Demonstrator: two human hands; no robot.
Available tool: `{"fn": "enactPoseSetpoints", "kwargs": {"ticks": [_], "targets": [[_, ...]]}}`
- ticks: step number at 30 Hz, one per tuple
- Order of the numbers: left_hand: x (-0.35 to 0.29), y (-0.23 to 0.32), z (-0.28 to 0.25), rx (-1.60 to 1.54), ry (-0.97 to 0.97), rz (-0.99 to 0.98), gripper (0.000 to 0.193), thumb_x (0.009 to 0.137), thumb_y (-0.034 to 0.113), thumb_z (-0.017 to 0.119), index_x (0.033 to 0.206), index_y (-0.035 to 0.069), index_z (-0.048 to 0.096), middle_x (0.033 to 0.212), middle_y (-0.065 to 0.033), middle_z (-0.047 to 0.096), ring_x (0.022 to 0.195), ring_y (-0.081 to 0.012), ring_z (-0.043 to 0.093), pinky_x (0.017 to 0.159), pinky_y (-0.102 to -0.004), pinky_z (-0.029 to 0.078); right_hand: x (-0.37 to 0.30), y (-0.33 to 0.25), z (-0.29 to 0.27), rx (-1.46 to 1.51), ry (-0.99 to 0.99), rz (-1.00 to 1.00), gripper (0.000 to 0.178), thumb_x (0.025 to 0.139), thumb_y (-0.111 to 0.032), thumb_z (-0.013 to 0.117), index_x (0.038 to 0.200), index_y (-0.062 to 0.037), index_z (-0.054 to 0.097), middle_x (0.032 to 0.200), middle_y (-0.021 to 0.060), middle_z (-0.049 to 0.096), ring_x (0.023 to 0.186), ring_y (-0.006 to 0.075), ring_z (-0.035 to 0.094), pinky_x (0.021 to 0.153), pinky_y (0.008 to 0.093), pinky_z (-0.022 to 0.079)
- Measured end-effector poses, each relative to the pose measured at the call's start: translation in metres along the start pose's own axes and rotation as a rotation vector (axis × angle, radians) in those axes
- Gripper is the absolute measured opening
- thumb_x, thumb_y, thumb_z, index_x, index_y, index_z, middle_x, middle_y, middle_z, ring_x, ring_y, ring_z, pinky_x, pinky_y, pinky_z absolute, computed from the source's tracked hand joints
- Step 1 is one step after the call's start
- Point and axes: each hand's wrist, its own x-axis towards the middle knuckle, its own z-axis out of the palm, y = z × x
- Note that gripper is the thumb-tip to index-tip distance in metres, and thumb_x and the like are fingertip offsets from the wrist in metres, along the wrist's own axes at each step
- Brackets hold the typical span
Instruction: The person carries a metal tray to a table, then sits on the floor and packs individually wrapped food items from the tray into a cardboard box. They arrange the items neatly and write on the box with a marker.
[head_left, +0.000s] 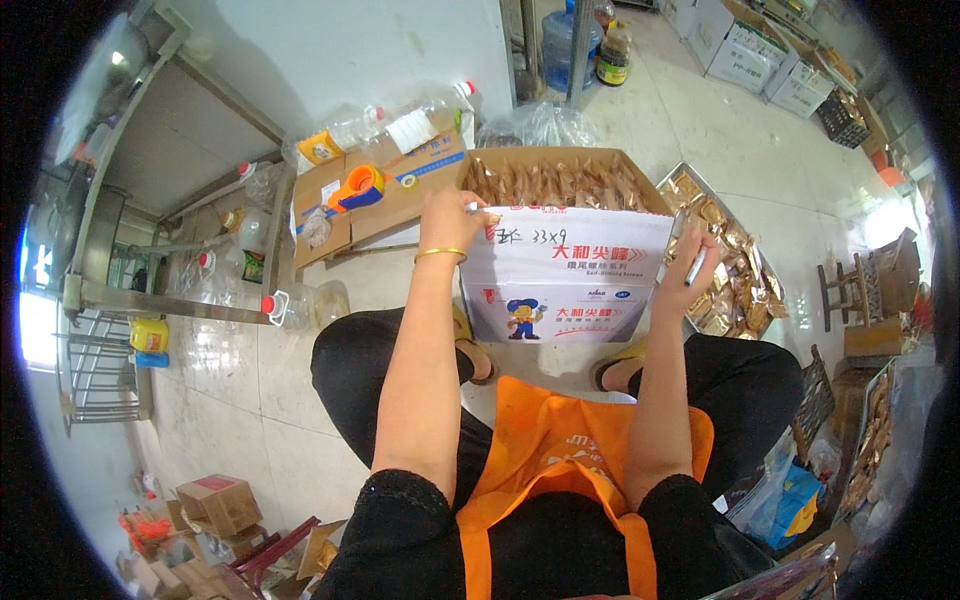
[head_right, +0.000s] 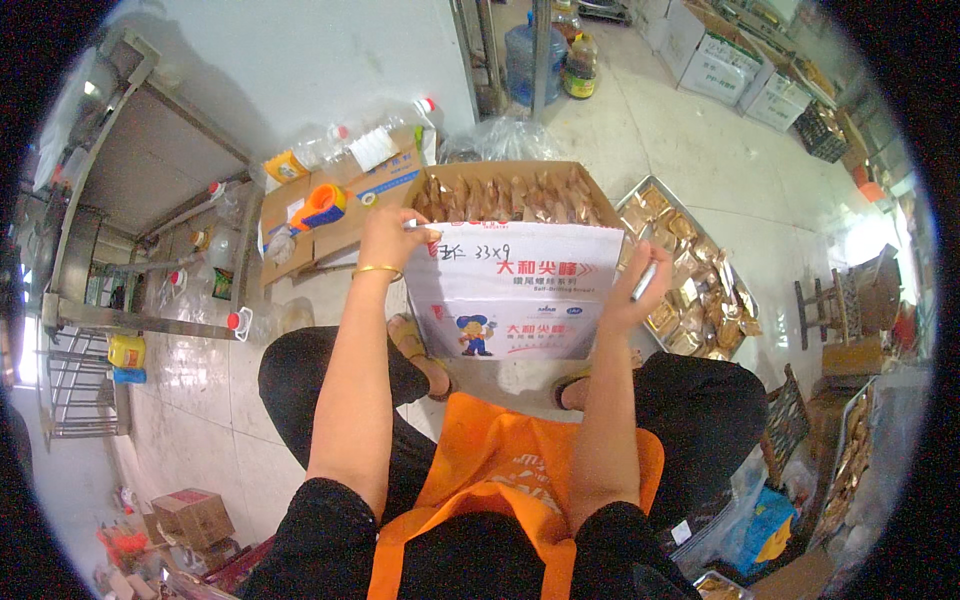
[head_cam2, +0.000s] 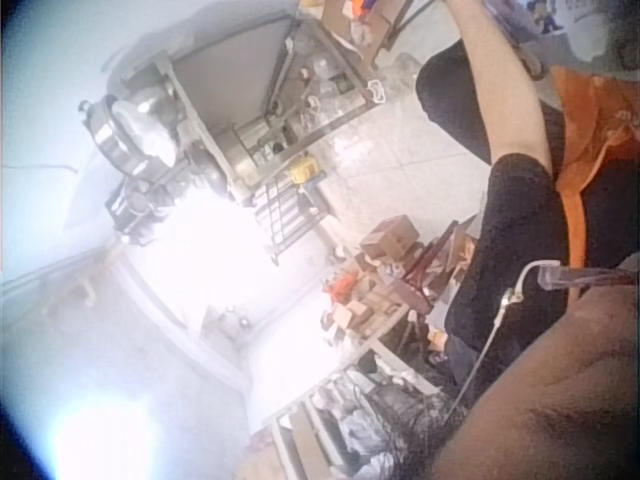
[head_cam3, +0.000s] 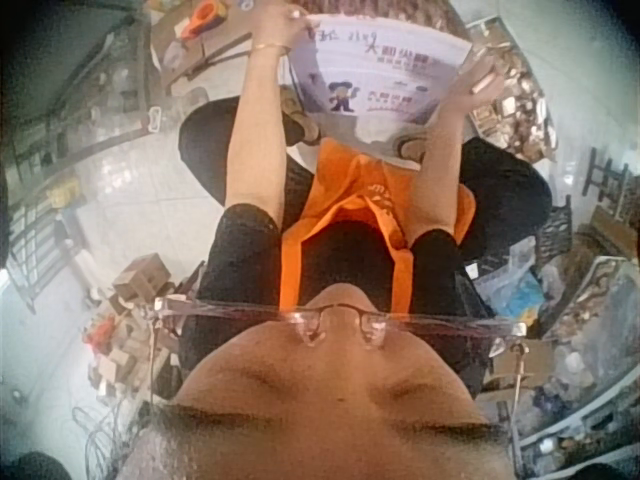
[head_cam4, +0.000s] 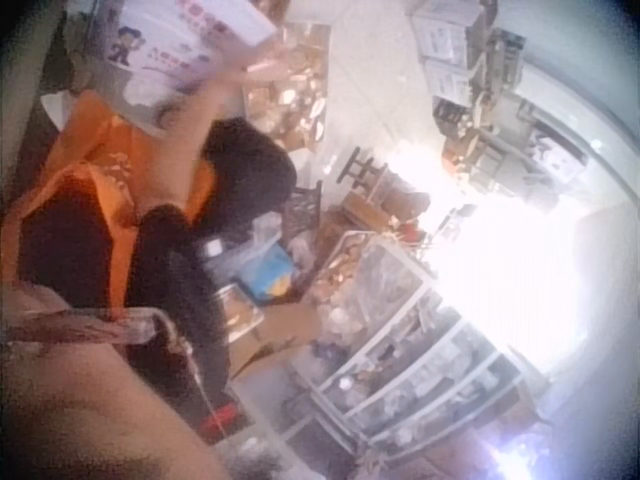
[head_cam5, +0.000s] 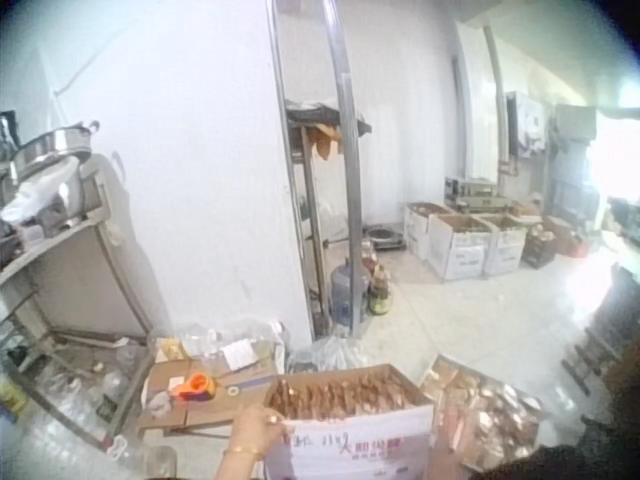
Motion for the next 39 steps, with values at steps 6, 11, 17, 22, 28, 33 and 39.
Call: {"fn": "enactPoseSetpoints", "kwargs": {"ticks": [6,11,17,22,28,33,39], "targets": [[-0.032,0.007,-0.011,0.013,-0.143,-0.022,0.028,0.064,0.026,0.085,0.081,0.005,0.076,0.083,-0.0202,0.068,0.078,-0.032,0.066,0.074,-0.0403,0.051,0.003,0.025,-0.005,0.193,-0.165,0.683,0.054,0.084,-0.039,0.074,0.126,-0.0134,0.051,0.115,0.0055,0.055,0.106,0.0185,0.051,0.091,0.0378,0.042],[-0.093,0.012,-0.002,0.151,-0.254,0.108,0.019,0.068,0.025,0.081,0.077,0.01,0.075,0.081,-0.0133,0.068,0.087,-0.0347,0.063,0.085,-0.0433,0.049,-0.046,0.073,-0.051,0.452,0.012,0.684,0.041,0.09,-0.038,0.06,0.121,-0.0121,0.057,0.113,0.0071,0.058,0.098,0.024,0.058,0.081,0.0407,0.05],[-0.19,0.041,0.033,0.254,-0.493,0.027,0.019,0.077,0.012,0.071,0.093,0.002,0.069,0.099,-0.0149,0.066,0.103,-0.0363,0.057,0.086,-0.0454,0.052,-0.086,0.106,-0.093,0.568,0.075,0.69,0.037,0.09,-0.035,0.056,0.117,-0.0095,0.057,0.105,0.0066,0.061,0.087,0.0258,0.063,0.08,0.0389,0.052],[-0.203,0.042,0.061,0.088,-0.191,-0.065,0.013,0.078,0.006,0.067,0.09,0.001,0.065,0.098,-0.0149,0.065,0.106,-0.037,0.054,0.086,-0.0442,0.052,-0.066,0.092,-0.077,0.494,0.003,0.633,0.047,0.089,-0.036,0.058,0.126,-0.0096,0.049,0.108,0.0058,0.059,0.094,0.0234,0.062,0.081,0.0377,0.052],[-0.143,0.019,0.073,0.096,-0.128,-0.099,0.016,0.076,0.004,0.068,0.092,0.003,0.065,0.101,-0.014,0.064,0.107,-0.0348,0.053,0.088,-0.0422,0.052,-0.046,0.111,-0.054,0.582,-0.092,0.624,0.051,0.09,-0.034,0.058,0.132,-0.0099,0.043,0.117,0.0081,0.056,0.105,0.0238,0.058,0.089,0.0406,0.049],[-0.096,0.011,0.083,0.049,-0.094,-0.035,0.022,0.073,0.009,0.073,0.094,0.005,0.067,0.101,-0.014,0.065,0.106,-0.0342,0.055,0.089,-0.0425,0.051,-0.007,0.118,-0.03,0.523,-0.057,0.617,0.047,0.096,-0.03,0.056,0.136,-0.0103,0.042,0.127,0.0091,0.053,0.116,0.0257,0.053,0.095,0.0453,0.046],[-0.11,0.004,0.076,0.061,-0.184,0.014,0.029,0.073,0.005,0.071,0.101,0.002,0.06,0.097,-0.0202,0.066,0.097,-0.0371,0.058,0.09,-0.0445,0.047,0.017,-0.023,-0.022,0.362,-0.199,0.45,0.035,0.1,-0.037,0.052,0.125,-0.0121,0.051,0.105,0.0064,0.062,0.103,0.0155,0.055,0.09,0.0374,0.045]]}}
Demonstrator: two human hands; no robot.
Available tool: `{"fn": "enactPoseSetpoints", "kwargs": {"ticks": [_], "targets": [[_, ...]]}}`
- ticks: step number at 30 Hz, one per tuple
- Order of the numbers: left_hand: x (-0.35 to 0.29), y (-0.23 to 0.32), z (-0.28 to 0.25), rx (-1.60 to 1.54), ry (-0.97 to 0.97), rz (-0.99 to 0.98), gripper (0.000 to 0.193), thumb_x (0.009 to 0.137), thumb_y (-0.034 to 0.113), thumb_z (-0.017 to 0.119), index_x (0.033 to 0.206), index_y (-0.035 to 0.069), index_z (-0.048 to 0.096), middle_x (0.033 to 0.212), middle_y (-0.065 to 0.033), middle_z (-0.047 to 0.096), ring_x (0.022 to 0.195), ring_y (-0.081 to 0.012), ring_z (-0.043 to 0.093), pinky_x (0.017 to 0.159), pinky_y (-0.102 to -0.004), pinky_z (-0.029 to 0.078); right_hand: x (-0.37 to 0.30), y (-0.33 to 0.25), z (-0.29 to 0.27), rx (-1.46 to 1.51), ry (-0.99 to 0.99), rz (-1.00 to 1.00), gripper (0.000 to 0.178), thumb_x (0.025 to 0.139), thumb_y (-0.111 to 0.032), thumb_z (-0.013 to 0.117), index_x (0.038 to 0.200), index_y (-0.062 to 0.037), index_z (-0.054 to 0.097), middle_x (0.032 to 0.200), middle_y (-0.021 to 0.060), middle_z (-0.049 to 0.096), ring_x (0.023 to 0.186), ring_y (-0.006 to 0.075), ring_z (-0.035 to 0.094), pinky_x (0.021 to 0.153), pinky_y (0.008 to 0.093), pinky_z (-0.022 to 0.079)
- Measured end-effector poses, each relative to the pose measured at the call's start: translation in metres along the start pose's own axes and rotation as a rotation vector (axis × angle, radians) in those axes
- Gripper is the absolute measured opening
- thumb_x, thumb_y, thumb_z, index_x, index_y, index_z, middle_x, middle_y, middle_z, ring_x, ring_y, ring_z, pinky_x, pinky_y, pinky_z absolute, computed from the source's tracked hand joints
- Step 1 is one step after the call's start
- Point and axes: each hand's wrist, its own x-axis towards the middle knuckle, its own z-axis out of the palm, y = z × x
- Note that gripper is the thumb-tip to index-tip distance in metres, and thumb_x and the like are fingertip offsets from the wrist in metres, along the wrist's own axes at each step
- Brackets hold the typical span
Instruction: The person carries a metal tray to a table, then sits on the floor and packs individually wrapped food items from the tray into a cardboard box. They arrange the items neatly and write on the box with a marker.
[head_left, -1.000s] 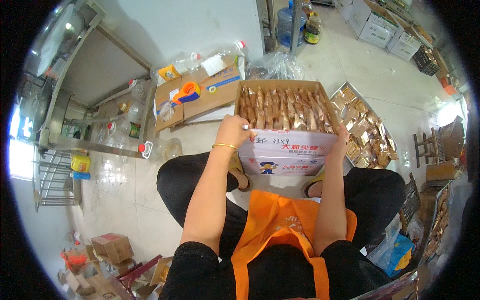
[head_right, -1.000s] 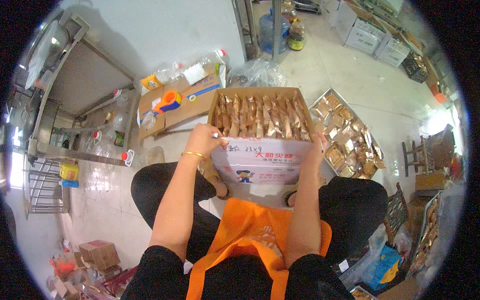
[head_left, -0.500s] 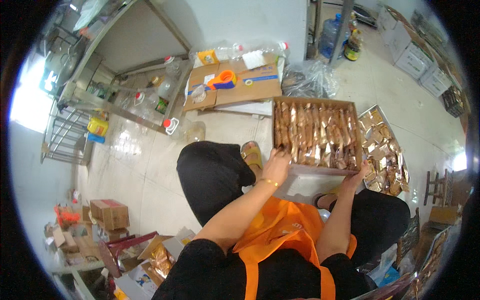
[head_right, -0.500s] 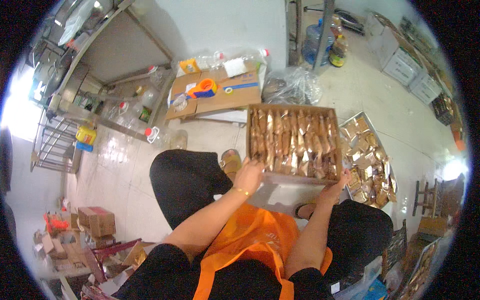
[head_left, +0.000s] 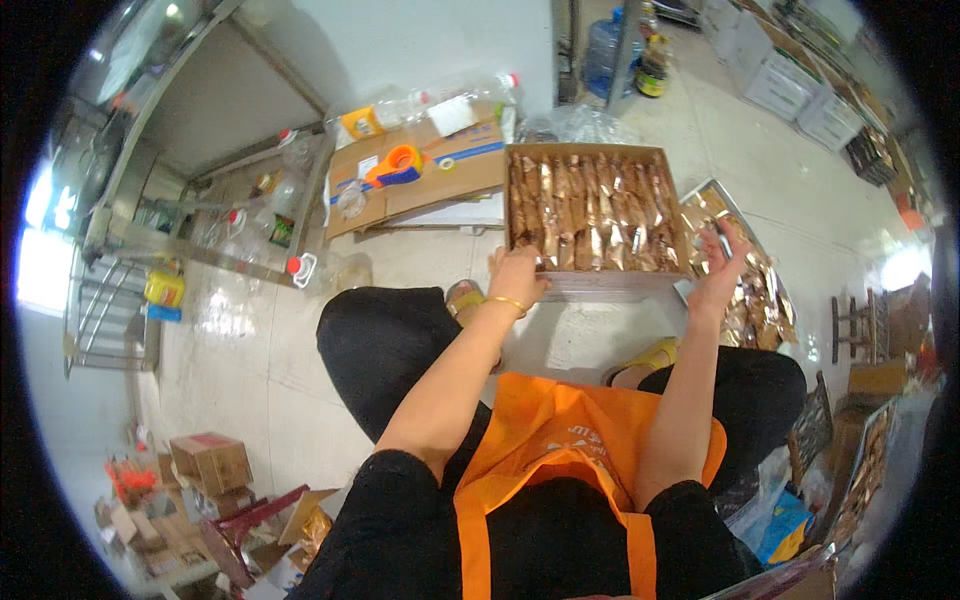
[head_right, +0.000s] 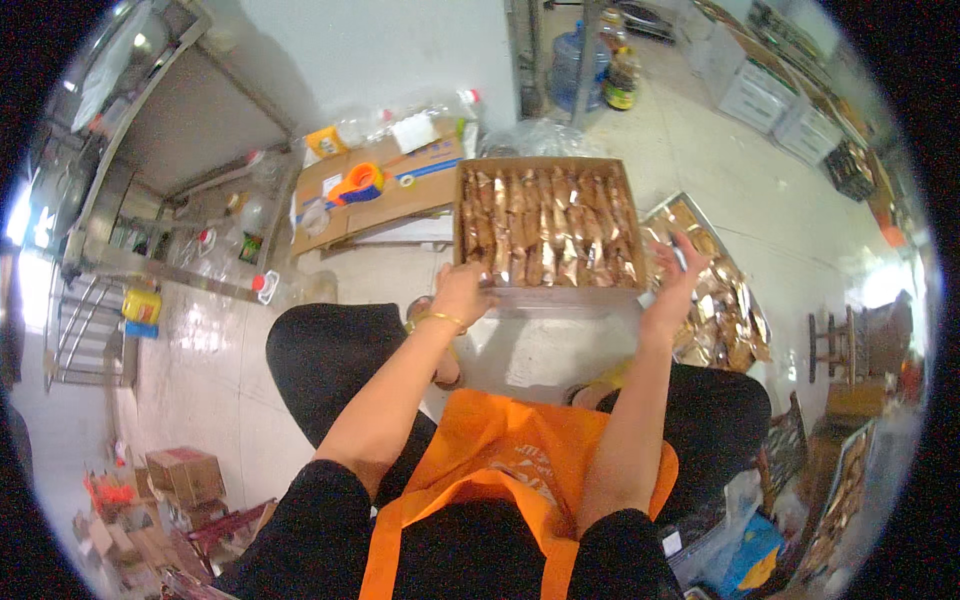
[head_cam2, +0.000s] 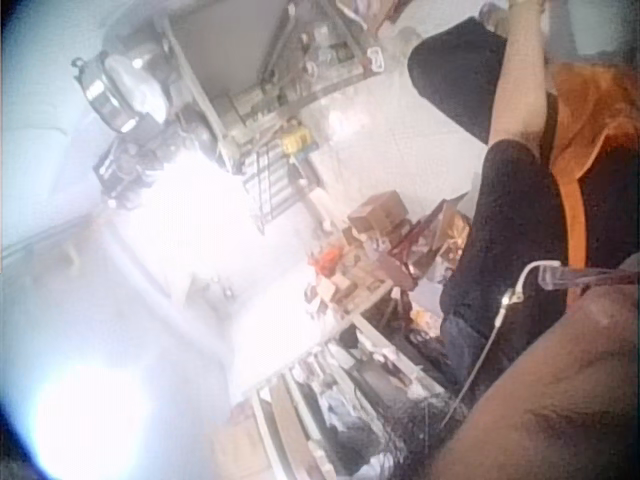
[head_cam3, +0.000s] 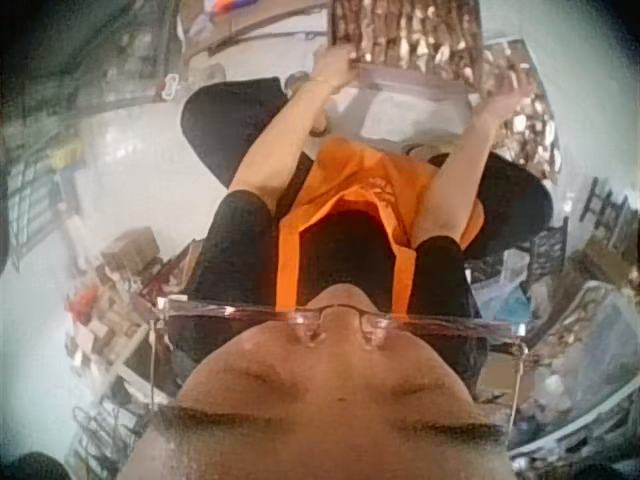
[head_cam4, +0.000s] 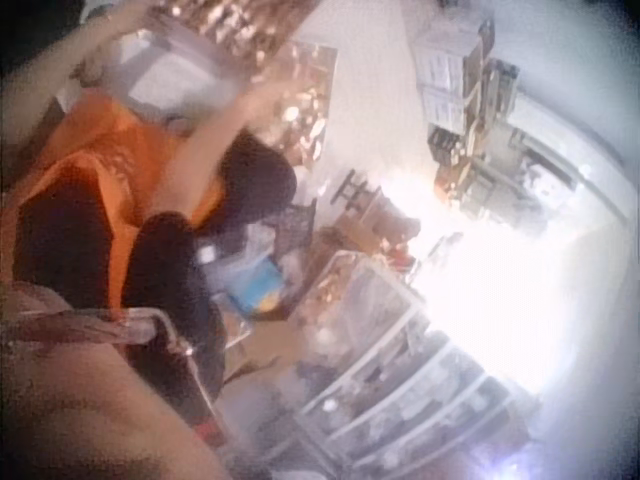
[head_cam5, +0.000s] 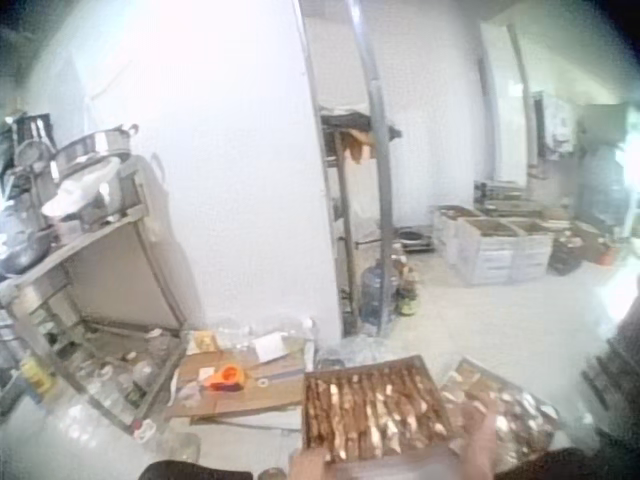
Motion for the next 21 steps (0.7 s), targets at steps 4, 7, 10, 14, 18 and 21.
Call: {"fn": "enactPoseSetpoints", "kwargs": {"ticks": [4,7,10,14,18,21], "targets": [[-0.022,0.05,-0.051,-0.389,-0.031,0.006,0.04,0.082,-0.001,0.064,0.116,0.006,0.044,0.106,-0.0181,0.062,0.106,-0.0328,0.06,0.082,-0.0408,0.052,-0.055,-0.028,0.025,-0.186,-0.419,0.038,0.035,0.102,-0.039,0.048,0.114,-0.0085,0.059,0.078,0.0017,0.059,0.068,0.0082,0.051,0.068,0.0246,0.046],[-0.039,0.075,-0.078,-0.61,-0.132,0.024,0.041,0.087,-0.003,0.061,0.118,0.007,0.038,0.111,-0.0099,0.059,0.108,-0.0186,0.06,0.079,-0.0303,0.054,-0.097,-0.043,0.035,-0.291,-0.57,0.109,0.038,0.102,-0.039,0.047,0.097,-0.0048,0.063,0.066,0.0016,0.057,0.056,0.0083,0.049,0.056,0.0219,0.042],[-0.055,0.078,-0.091,-0.656,-0.131,0.098,0.04,0.087,-0.003,0.061,0.119,0.007,0.039,0.105,-0.0062,0.057,0.091,-0.0128,0.06,0.074,-0.027,0.052,-0.132,-0.07,0.054,-0.243,-0.459,0.211,0.043,0.102,-0.038,0.046,0.082,-0.0035,0.062,0.06,0.0033,0.057,0.051,0.0085,0.048,0.05,0.0219,0.039],[-0.063,0.095,-0.108,-0.707,-0.135,0.163,0.04,0.088,-0.002,0.06,0.12,0.007,0.038,0.094,-0.0032,0.052,0.072,-0.0083,0.051,0.063,-0.0244,0.046,-0.14,-0.075,0.06,-0.249,-0.476,0.1,0.04,0.101,-0.034,0.05,0.082,-0.0022,0.064,0.061,0.0032,0.058,0.051,0.0075,0.047,0.049,0.0216,0.037],[-0.063,0.095,-0.115,-0.64,-0.121,0.2,0.04,0.087,-0.002,0.06,0.119,0.008,0.039,0.087,-0.0032,0.051,0.069,-0.0093,0.05,0.061,-0.0242,0.044,-0.143,-0.078,0.068,-0.289,-0.516,0.074,0.037,0.103,-0.031,0.046,0.082,-0.0029,0.059,0.061,0.0039,0.057,0.049,0.0077,0.047,0.048,0.0213,0.039],[-0.062,0.092,-0.112,-0.648,-0.121,0.19,0.039,0.086,-0.002,0.06,0.118,0.008,0.04,0.084,-0.0038,0.053,0.069,-0.011,0.052,0.061,-0.0263,0.045,-0.146,-0.072,0.072,-0.289,-0.522,0.062,0.035,0.103,-0.03,0.047,0.083,-0.003,0.059,0.06,0.0036,0.057,0.049,0.0068,0.047,0.048,0.0211,0.039]]}}
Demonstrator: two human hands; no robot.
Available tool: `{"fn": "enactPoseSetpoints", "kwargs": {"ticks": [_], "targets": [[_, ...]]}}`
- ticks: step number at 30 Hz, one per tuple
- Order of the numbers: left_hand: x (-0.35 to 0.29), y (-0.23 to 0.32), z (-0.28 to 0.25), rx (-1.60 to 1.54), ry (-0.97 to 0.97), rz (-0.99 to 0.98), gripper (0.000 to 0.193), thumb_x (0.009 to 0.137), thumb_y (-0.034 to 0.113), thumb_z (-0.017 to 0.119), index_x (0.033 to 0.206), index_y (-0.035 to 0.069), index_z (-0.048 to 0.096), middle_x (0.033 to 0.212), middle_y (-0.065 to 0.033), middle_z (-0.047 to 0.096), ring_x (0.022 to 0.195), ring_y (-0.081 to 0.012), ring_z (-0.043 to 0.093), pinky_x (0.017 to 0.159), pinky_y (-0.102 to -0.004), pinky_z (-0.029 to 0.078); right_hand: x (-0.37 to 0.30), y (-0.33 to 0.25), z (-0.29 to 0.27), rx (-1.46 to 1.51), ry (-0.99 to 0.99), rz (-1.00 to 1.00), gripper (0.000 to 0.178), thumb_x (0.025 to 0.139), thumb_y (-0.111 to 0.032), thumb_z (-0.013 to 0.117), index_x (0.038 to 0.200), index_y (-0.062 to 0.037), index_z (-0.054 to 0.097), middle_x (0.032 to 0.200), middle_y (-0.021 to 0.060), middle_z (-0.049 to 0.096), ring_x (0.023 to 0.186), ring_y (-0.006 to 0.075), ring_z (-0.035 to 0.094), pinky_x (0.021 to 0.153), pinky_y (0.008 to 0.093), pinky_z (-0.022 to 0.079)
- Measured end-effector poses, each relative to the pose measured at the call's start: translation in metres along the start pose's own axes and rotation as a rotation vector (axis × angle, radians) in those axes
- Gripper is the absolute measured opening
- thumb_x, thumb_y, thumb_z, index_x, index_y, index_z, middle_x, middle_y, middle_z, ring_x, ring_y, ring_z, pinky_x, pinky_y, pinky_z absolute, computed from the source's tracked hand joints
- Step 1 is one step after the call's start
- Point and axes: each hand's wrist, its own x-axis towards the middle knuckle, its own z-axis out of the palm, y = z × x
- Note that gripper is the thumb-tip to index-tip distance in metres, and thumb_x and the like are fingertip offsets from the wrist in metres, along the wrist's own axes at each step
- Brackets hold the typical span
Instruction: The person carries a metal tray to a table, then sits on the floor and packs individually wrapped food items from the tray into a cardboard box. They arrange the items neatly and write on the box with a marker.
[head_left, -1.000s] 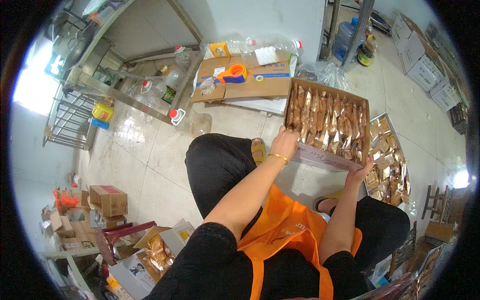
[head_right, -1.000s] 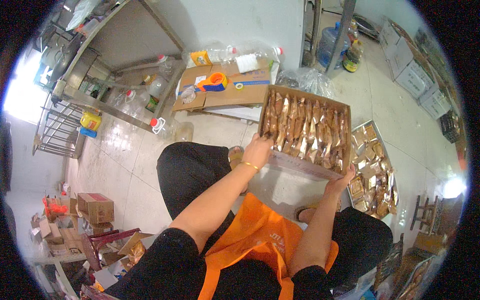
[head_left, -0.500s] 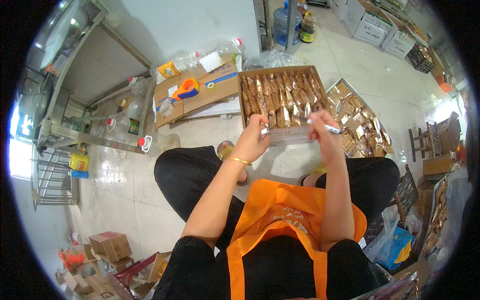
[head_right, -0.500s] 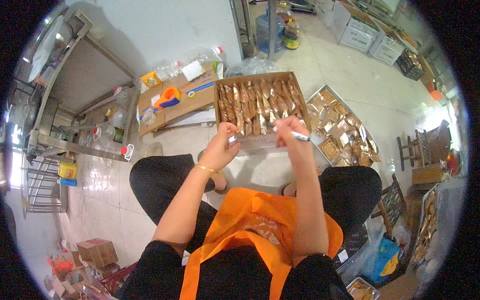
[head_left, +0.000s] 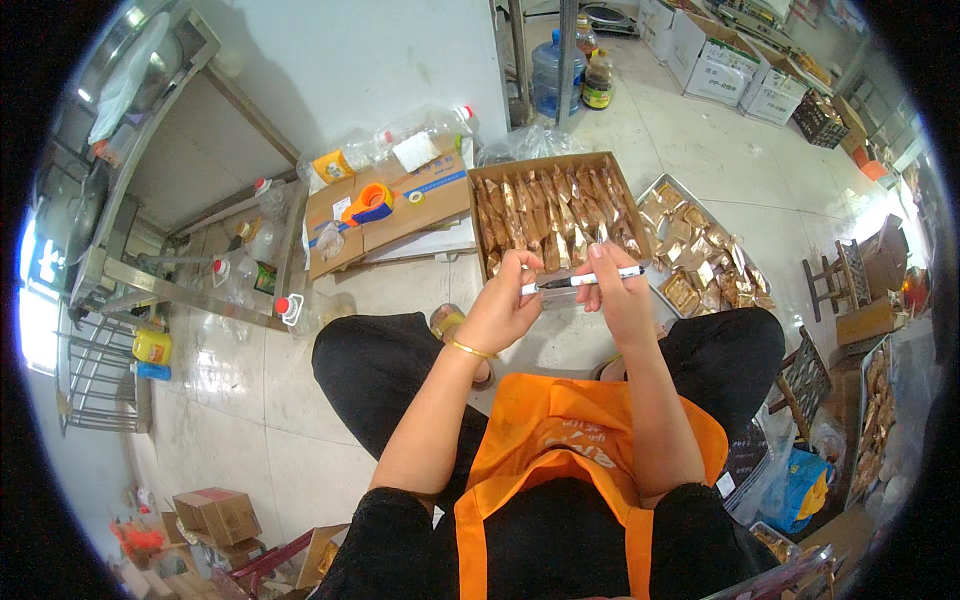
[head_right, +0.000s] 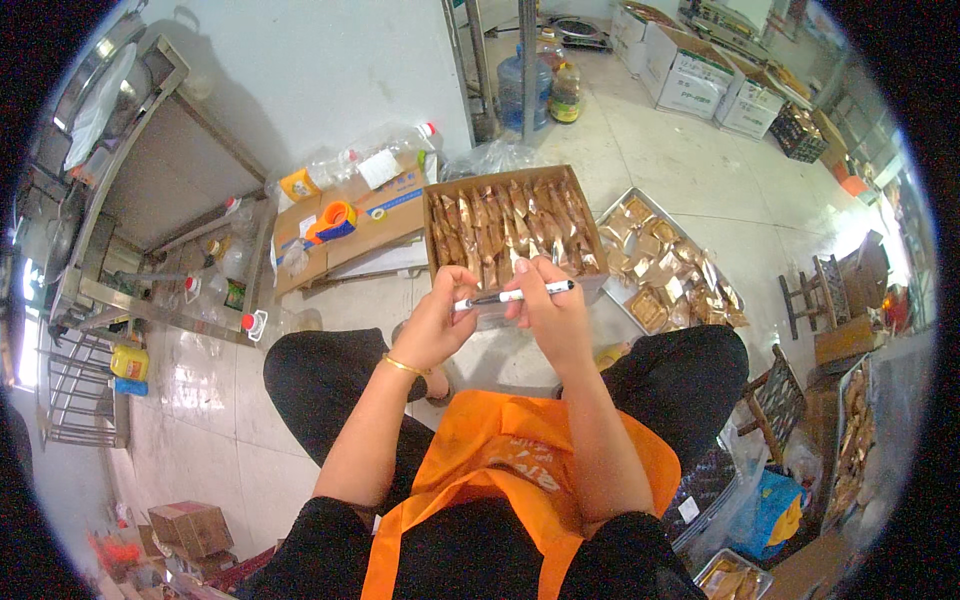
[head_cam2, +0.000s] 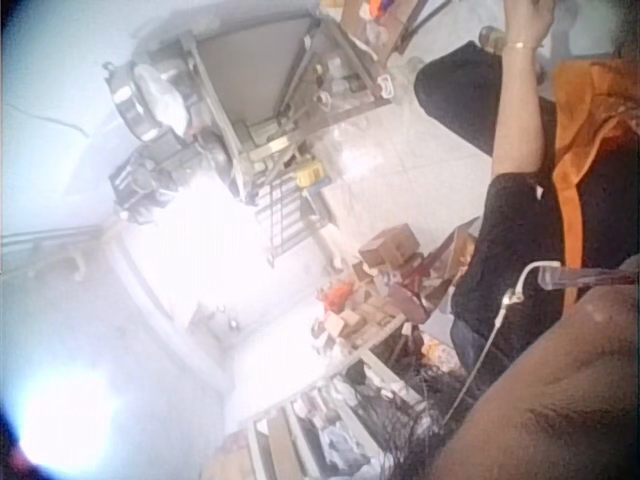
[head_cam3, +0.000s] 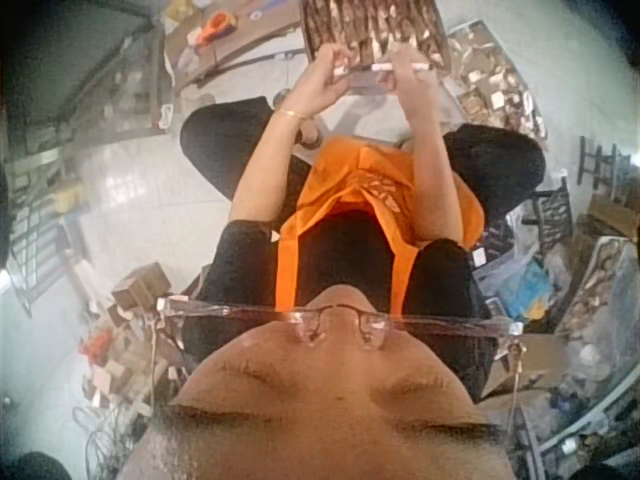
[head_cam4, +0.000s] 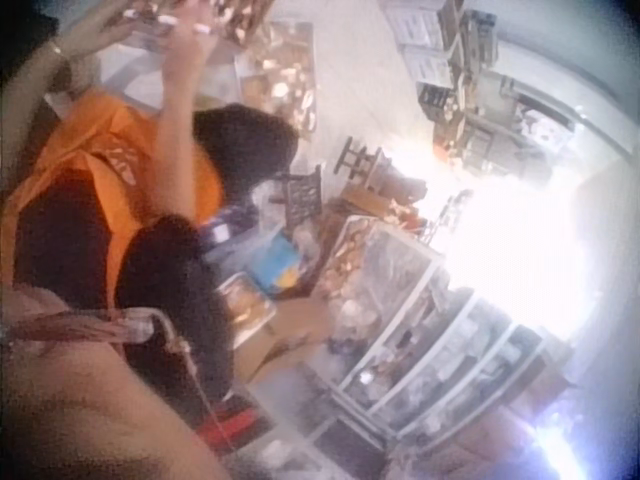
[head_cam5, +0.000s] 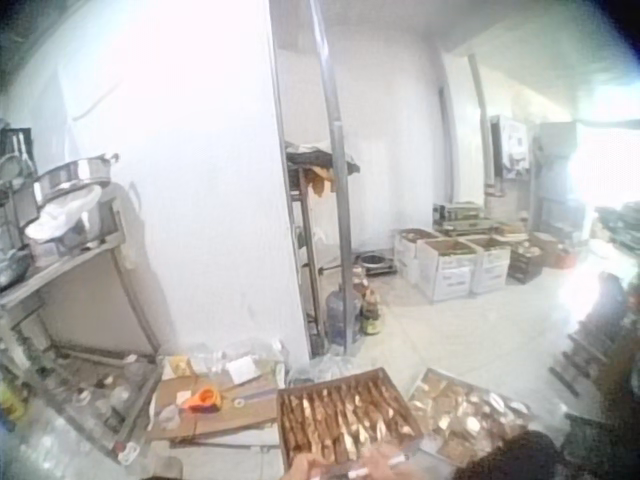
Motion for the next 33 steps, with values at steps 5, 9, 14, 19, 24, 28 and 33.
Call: {"fn": "enactPoseSetpoints", "kwargs": {"ticks": [5,9,14,19,24,28,33], "targets": [[-0.001,-0.006,0.002,0.095,0.037,0.102,0.036,0.086,-0.002,0.059,0.116,0.007,0.042,0.09,-0.0071,0.061,0.073,-0.0152,0.059,0.065,-0.0296,0.048,0.002,0.008,0.009,-0.122,-0.123,0.012,0.03,0.103,-0.027,0.049,0.086,-0.0044,0.06,0.066,0.0013,0.057,0.054,0.005,0.047,0.051,0.0207,0.039],[0.0,-0.002,0.0,0.141,0.01,0.039,0.036,0.087,-0.002,0.059,0.117,0.006,0.042,0.098,-0.0083,0.062,0.082,-0.0161,0.061,0.067,-0.0292,0.049,0.004,0.019,0.022,-0.07,-0.254,-0.035,0.025,0.1,-0.022,0.055,0.087,-0.0023,0.06,0.073,0.0013,0.057,0.066,0.0061,0.048,0.06,0.0237,0.039],[-0.003,-0.006,0.009,-0.069,0.021,0.046,0.04,0.087,-0.003,0.057,0.123,0.007,0.042,0.108,-0.0049,0.054,0.095,-0.0106,0.055,0.071,-0.0256,0.048,0.023,0.017,0.022,-0.254,-0.374,-0.26,0.019,0.098,-0.02,0.057,0.093,-0.0015,0.058,0.075,0.006,0.057,0.071,0.013,0.054,0.062,0.0308,0.043],[-0.009,-0.007,0.026,-0.265,-0.063,0.061,0.04,0.085,0.005,0.065,0.12,0.006,0.045,0.099,-0.0103,0.059,0.091,-0.0139,0.058,0.077,-0.0289,0.048,0.001,0.01,0.003,-0.404,-0.459,-0.128,0.02,0.1,-0.02,0.055,0.091,-0.0026,0.056,0.08,-0.0013,0.055,0.076,0.0068,0.048,0.065,0.0258,0.041],[-0.041,0.015,0.026,-0.06,-0.302,-0.306,0.034,0.083,0.019,0.075,0.107,0.004,0.056,0.091,-0.0119,0.064,0.082,-0.0182,0.061,0.075,-0.0323,0.05,-0.069,-0.006,-0.052,-0.515,-0.493,0.224,0.022,0.098,-0.025,0.059,0.097,-0.0031,0.06,0.083,0.0056,0.065,0.081,0.0125,0.06,0.07,0.0287,0.049],[-0.113,-0.018,0.067,0.144,-0.744,-0.175,0.052,0.071,0.028,0.082,0.11,0.003,0.061,0.095,-0.0211,0.068,0.09,-0.0403,0.065,0.079,-0.0428,0.052,-0.143,-0.013,-0.072,-0.464,-0.977,0.506,0.022,0.096,-0.017,0.055,0.11,-0.0019,0.063,0.094,0.0159,0.068,0.094,0.0276,0.067,0.081,0.0379,0.052],[-0.115,-0.011,0.091,0.252,-0.443,-0.335,0.017,0.076,0.012,0.072,0.088,0.001,0.065,0.079,-0.0201,0.066,0.073,-0.0346,0.066,0.066,-0.0393,0.05,-0.203,0.006,-0.052,-0.841,-0.771,0.113,0.029,0.088,-0.008,0.055,0.114,0.0008,0.062,0.117,0.0197,0.061,0.112,0.0343,0.059,0.093,0.039,0.048]]}}
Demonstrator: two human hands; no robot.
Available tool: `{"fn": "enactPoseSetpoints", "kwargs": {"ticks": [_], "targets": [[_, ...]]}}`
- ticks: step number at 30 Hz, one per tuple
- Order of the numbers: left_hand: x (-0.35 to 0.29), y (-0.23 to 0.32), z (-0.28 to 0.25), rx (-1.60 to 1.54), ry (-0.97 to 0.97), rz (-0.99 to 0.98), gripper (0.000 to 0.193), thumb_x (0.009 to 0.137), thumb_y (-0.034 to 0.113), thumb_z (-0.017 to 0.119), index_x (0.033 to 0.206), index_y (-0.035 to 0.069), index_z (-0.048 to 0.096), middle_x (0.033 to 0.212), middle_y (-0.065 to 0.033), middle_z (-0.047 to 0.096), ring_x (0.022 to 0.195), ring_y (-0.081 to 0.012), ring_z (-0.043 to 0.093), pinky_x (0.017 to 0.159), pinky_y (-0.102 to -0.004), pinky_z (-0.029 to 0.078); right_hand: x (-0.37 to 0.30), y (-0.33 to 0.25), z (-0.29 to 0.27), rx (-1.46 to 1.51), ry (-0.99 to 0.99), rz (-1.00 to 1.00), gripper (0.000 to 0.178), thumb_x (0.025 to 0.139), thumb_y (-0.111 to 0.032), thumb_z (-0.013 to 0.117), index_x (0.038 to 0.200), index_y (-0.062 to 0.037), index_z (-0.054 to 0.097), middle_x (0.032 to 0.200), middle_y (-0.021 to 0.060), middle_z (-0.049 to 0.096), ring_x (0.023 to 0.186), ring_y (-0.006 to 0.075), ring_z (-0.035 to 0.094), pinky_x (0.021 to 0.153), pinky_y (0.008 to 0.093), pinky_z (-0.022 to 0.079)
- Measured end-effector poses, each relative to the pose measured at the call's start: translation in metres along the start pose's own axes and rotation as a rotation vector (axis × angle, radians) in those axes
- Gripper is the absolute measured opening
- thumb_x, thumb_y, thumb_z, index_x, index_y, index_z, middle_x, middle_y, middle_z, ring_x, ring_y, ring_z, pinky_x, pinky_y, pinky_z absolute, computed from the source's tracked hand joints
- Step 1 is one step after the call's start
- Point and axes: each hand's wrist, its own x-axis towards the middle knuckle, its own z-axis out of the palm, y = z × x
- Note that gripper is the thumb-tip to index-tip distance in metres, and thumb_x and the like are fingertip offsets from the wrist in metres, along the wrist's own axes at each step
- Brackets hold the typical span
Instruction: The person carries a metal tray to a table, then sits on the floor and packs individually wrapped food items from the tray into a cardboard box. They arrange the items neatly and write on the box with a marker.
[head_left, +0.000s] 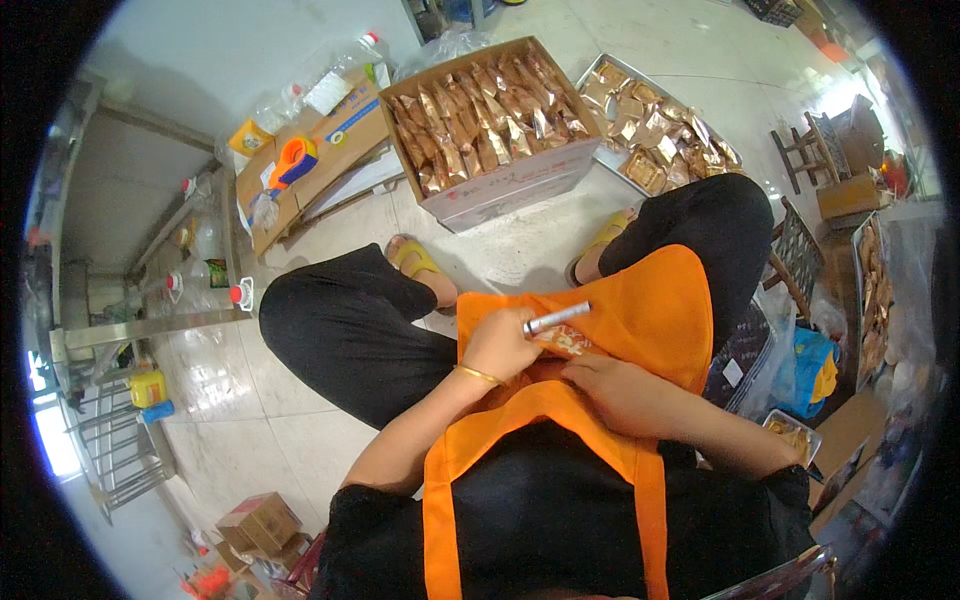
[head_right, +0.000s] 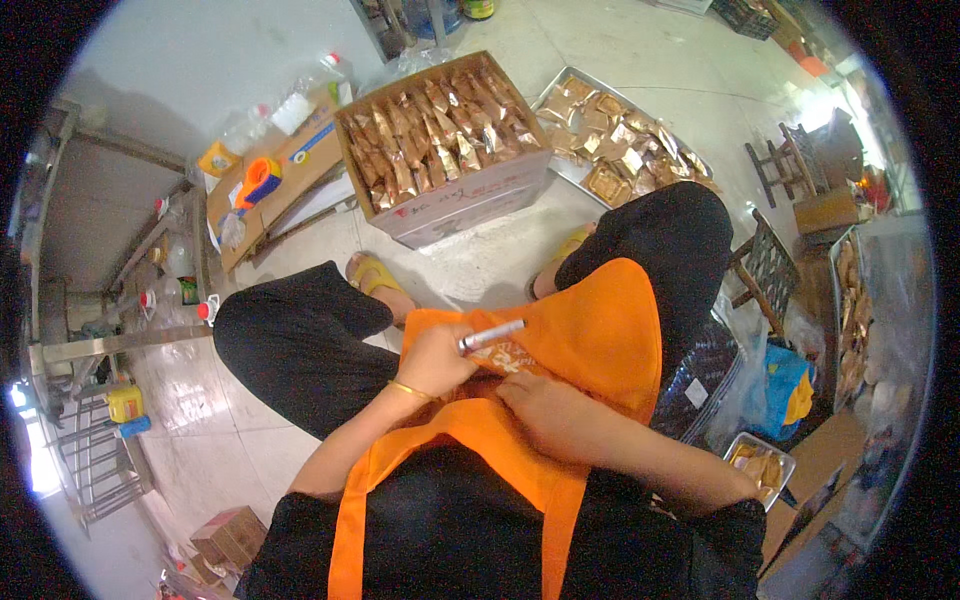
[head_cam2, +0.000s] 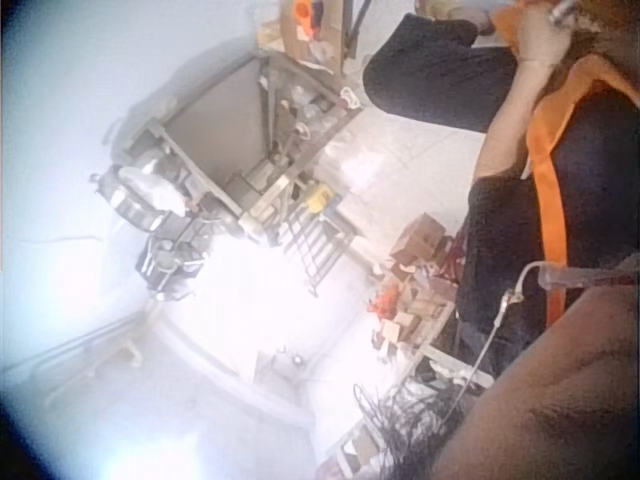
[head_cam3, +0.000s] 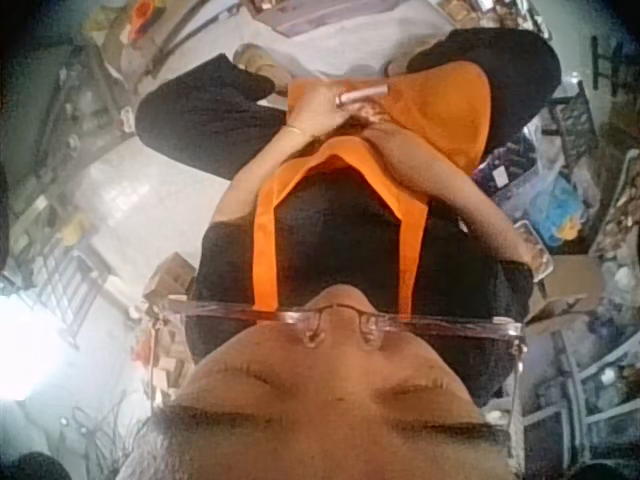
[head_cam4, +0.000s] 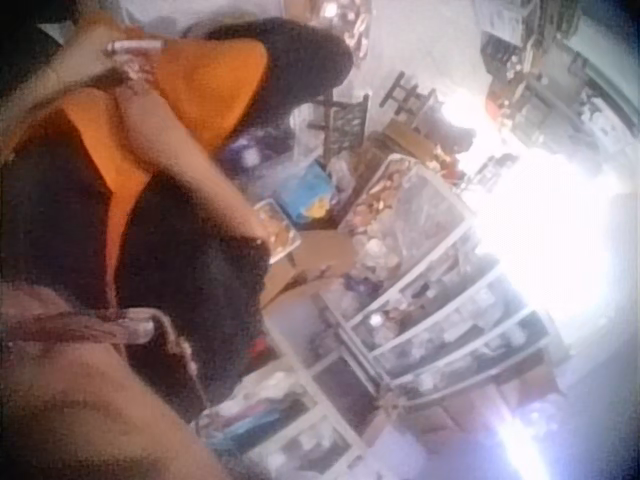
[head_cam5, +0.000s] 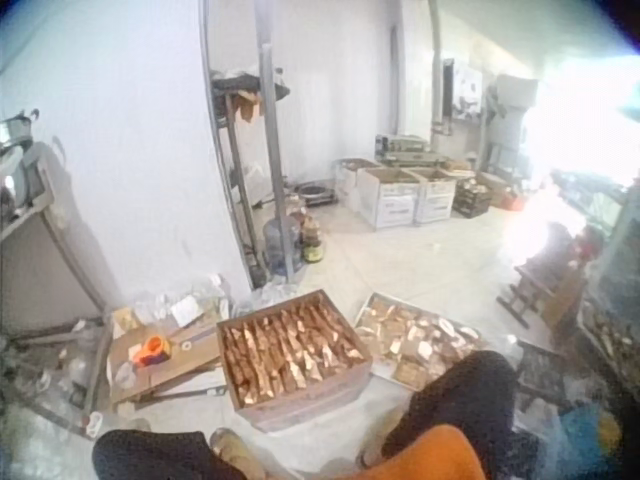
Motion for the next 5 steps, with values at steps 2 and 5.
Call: {"fn": "enactPoseSetpoints", "kwargs": {"ticks": [2,5], "targets": [[0.006,0.011,0.005,-0.155,0.092,0.08,0.016,0.076,0.009,0.07,0.089,0.0,0.065,0.076,-0.019,0.065,0.069,-0.0312,0.065,0.065,-0.038,0.049,0.003,-0.003,0.025,-0.512,0.031,0.015,0.034,0.084,-0.01,0.056,0.115,0.0033,0.061,0.111,0.0186,0.063,0.104,0.0321,0.063,0.086,0.0399,0.051],[0.008,0.023,0.011,-0.239,0.203,0.131,0.017,0.077,0.002,0.065,0.094,0.0,0.064,0.075,-0.0165,0.064,0.067,-0.0252,0.063,0.066,-0.0362,0.049,0.013,-0.01,0.032,-0.787,-0.188,0.045,0.037,0.083,-0.012,0.057,0.117,0.0,0.063,0.11,0.0164,0.065,0.103,0.0313,0.064,0.081,0.039,0.053]]}}
